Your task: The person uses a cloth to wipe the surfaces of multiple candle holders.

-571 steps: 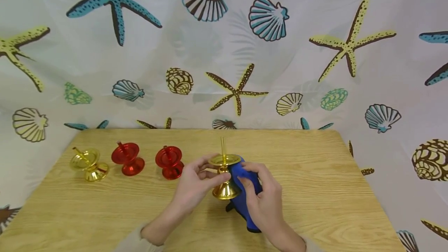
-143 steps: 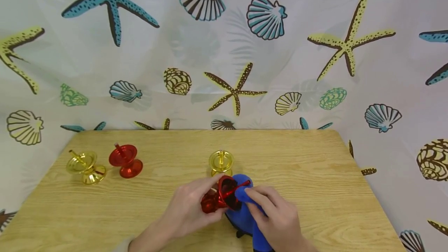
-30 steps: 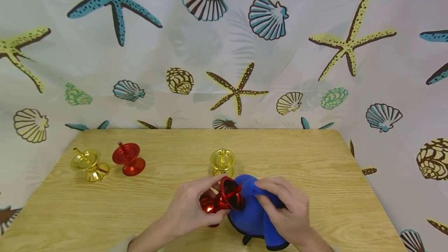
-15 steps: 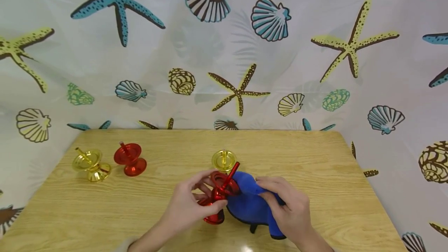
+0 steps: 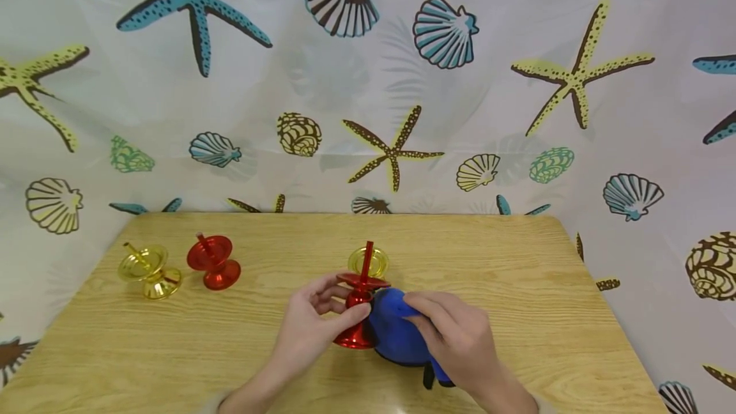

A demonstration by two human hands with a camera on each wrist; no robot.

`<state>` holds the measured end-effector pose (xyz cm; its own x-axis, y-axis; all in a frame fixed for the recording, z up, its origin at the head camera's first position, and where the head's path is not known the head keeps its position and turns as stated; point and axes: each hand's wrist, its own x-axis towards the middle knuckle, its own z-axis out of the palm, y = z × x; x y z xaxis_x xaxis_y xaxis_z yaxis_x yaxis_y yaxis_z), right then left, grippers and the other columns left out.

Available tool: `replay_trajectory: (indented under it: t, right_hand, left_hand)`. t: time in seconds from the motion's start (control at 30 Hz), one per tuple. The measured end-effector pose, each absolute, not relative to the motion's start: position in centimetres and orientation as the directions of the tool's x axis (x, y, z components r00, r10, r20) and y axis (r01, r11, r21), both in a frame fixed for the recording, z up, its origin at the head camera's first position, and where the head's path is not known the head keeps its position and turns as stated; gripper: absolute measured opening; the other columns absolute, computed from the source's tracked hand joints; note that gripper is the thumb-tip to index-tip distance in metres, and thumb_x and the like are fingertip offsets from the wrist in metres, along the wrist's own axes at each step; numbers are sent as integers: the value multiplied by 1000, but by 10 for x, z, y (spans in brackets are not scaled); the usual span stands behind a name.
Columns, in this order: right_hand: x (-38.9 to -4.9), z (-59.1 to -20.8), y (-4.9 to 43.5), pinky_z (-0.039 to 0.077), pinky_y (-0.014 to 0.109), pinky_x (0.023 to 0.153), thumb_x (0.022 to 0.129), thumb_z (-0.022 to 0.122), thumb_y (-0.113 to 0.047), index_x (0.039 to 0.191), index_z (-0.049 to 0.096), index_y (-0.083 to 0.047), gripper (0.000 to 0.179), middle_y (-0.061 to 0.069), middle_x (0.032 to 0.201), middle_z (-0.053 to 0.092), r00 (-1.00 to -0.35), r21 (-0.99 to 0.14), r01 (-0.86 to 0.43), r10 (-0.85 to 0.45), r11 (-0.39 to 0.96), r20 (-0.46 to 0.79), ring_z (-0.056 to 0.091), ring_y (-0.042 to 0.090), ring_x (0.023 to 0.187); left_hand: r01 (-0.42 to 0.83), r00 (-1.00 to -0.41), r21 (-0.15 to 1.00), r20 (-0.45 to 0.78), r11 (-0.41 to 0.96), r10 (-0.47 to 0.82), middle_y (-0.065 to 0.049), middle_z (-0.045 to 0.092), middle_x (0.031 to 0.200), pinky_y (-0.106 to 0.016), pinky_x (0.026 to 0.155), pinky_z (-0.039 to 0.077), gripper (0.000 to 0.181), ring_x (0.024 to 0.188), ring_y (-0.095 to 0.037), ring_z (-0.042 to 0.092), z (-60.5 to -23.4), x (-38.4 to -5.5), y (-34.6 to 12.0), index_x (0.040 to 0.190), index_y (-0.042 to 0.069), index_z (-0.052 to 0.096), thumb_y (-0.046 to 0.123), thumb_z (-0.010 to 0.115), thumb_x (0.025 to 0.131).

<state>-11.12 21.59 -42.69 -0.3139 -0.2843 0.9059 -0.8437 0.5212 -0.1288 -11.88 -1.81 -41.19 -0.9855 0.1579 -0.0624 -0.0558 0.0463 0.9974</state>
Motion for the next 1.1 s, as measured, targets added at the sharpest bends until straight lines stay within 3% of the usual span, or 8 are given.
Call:
replay_trajectory:
  t: [0.27, 0.5, 0.7, 0.97, 1.1]
  right_hand:
    - [-118, -424, 209, 60, 25, 61, 107, 63, -27, 97, 79, 0, 33, 12, 88, 76, -290, -83, -812, -275, 577, 917, 74, 21, 66]
    - [-118, -427, 208, 59, 26, 60, 107, 64, -28, 97, 79, 0, 33, 11, 88, 76, -304, -96, -806, -269, 584, 914, 74, 21, 67]
    - [-118, -429, 208, 59, 24, 59, 107, 63, -28, 97, 79, -1, 33, 11, 88, 76, -315, -107, -809, -273, 578, 909, 73, 20, 66]
    - [-116, -419, 194, 62, 31, 63, 105, 66, -24, 97, 80, -2, 28, 11, 89, 78, -307, -87, -804, -285, 589, 908, 76, 22, 71]
    - [-113, -410, 186, 62, 31, 63, 106, 63, -24, 98, 81, -2, 29, 10, 89, 78, -327, -83, -799, -315, 596, 891, 76, 21, 72]
  left_hand:
    - [-45, -987, 999, -48, 28, 152, -16, 74, 105, -23, 63, 56, 53, 78, -16, 66, -412, -114, -8, 134, 4, 66, 20, 87, 88]
    - [-16, -977, 995, -36, 99, 208, -16, 72, 114, -27, 64, 54, 60, 83, -18, 64, -414, -113, -7, 147, 12, 58, 25, 80, 93]
    - [-18, -981, 990, -45, 142, 190, -14, 74, 109, -22, 57, 46, 76, 81, -17, 61, -418, -110, -10, 155, 8, 51, 26, 84, 89]
    - [100, -995, 894, 87, 438, 48, -3, 74, 103, -22, 61, 49, 76, 76, -6, 65, -417, -108, -7, 149, 12, 58, 35, 87, 83]
    - [193, -979, 797, 195, 573, 60, 0, 75, 99, -20, 57, 48, 74, 68, 1, 63, -417, -106, -6, 148, 8, 60, 32, 87, 82]
